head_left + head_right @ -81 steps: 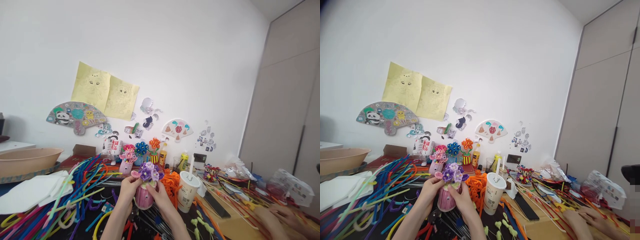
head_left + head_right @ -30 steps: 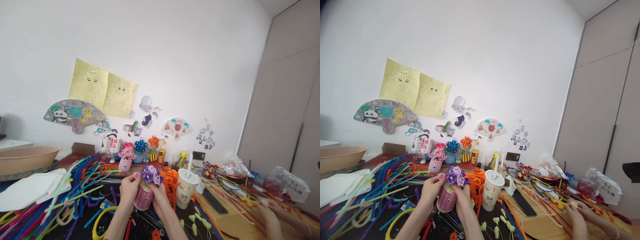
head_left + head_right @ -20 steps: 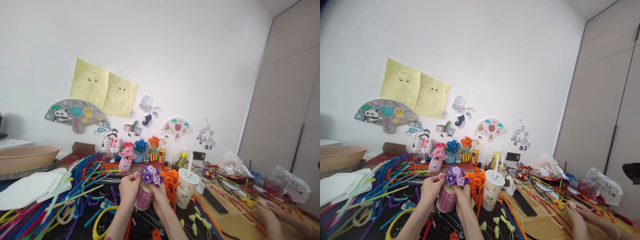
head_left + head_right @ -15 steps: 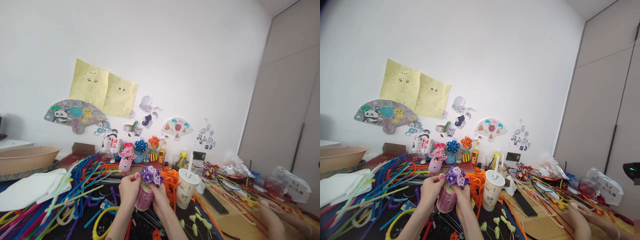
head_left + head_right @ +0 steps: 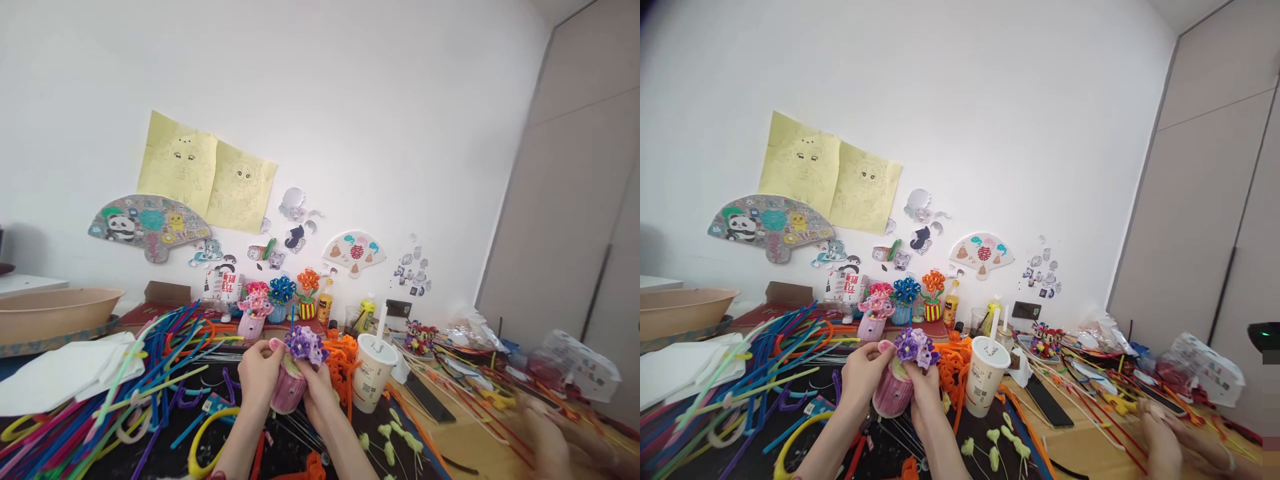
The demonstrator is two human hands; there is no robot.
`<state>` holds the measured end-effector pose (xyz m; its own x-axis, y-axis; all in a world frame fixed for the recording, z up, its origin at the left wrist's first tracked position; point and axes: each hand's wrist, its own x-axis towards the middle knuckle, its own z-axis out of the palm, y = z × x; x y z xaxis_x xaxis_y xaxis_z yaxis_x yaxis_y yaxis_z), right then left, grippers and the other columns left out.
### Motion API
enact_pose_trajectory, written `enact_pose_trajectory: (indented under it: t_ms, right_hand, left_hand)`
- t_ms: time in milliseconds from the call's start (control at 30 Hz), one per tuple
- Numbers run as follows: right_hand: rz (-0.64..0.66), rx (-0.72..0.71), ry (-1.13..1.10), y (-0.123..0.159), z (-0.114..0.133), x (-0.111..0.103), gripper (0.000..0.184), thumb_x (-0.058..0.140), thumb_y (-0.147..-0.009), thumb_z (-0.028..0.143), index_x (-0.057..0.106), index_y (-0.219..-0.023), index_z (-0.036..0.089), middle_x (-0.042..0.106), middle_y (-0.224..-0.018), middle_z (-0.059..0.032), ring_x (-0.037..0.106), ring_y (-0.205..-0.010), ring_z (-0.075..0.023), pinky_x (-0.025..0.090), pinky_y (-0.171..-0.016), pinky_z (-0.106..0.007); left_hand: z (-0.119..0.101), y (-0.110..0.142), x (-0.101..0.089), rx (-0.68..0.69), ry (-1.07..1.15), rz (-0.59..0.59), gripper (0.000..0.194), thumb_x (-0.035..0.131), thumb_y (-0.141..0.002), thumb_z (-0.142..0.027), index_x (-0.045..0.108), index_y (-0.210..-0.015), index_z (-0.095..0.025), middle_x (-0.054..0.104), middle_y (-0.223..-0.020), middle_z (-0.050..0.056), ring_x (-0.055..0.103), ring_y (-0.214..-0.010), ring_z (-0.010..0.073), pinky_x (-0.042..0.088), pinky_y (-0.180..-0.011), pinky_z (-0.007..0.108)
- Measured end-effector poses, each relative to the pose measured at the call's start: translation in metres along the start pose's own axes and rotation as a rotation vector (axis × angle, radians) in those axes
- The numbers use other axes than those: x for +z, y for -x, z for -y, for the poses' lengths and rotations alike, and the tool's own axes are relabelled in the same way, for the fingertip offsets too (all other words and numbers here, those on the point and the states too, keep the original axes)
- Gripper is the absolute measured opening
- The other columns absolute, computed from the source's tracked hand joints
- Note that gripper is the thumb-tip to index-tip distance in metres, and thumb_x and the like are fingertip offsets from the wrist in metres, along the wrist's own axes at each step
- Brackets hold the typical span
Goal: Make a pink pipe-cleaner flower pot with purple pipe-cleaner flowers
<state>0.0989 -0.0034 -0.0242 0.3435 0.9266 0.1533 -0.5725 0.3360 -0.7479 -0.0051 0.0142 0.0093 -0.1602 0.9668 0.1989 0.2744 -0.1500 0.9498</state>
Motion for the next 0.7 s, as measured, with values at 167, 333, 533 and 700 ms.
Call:
enact_pose_trajectory:
  t_ms: [167,333,533,700]
  right_hand:
    - [0.025,0.014,-0.018,0.0005,0.0017,0.0024,0.035,0.085,-0.045,0.024,0.069,-0.074,0.013,0.073,-0.073,-0.0057,0.068,-0.071,-0.0213,0.051,-0.074,-0.032]
    - [0.043,-0.011,-0.023,0.0002,0.0029,0.0042,0.034,0.086,-0.044,0.023,0.069,-0.072,0.013,0.073,-0.071,-0.0058,0.068,-0.071,-0.0225,0.051,-0.076,-0.034]
    - [0.110,-0.043,0.006,-0.0023,-0.0013,-0.0020,0.036,0.084,-0.049,0.022,0.069,-0.080,0.014,0.074,-0.076,-0.0051,0.068,-0.074,-0.0230,0.050,-0.080,-0.037]
    - [0.117,-0.066,0.045,-0.0028,-0.0034,-0.0057,0.040,0.082,-0.053,0.022,0.068,-0.090,0.014,0.074,-0.078,-0.0041,0.068,-0.078,-0.0225,0.050,-0.082,-0.036]
  left_hand:
    - [0.0008,-0.0013,-0.0004,0.049,-0.042,0.014,0.018,0.056,-0.069,-0.035,0.065,-0.070,-0.019,0.069,-0.068,0.004,0.062,-0.069,0.0211,0.035,-0.062,0.026]
    - [0.0001,-0.0033,-0.0007,0.091,-0.083,0.036,0.013,0.056,-0.070,-0.030,0.064,-0.069,-0.019,0.069,-0.070,0.004,0.063,-0.072,0.0206,0.035,-0.062,0.025]
    - [0.0002,-0.0072,-0.0004,0.101,-0.155,0.024,0.013,0.056,-0.070,-0.030,0.061,-0.066,-0.019,0.068,-0.069,0.006,0.062,-0.072,0.0233,0.033,-0.060,0.026]
    - [-0.0012,-0.0066,-0.0025,0.098,-0.170,0.033,0.014,0.055,-0.071,-0.030,0.061,-0.064,-0.019,0.068,-0.067,0.006,0.061,-0.069,0.0228,0.032,-0.058,0.027]
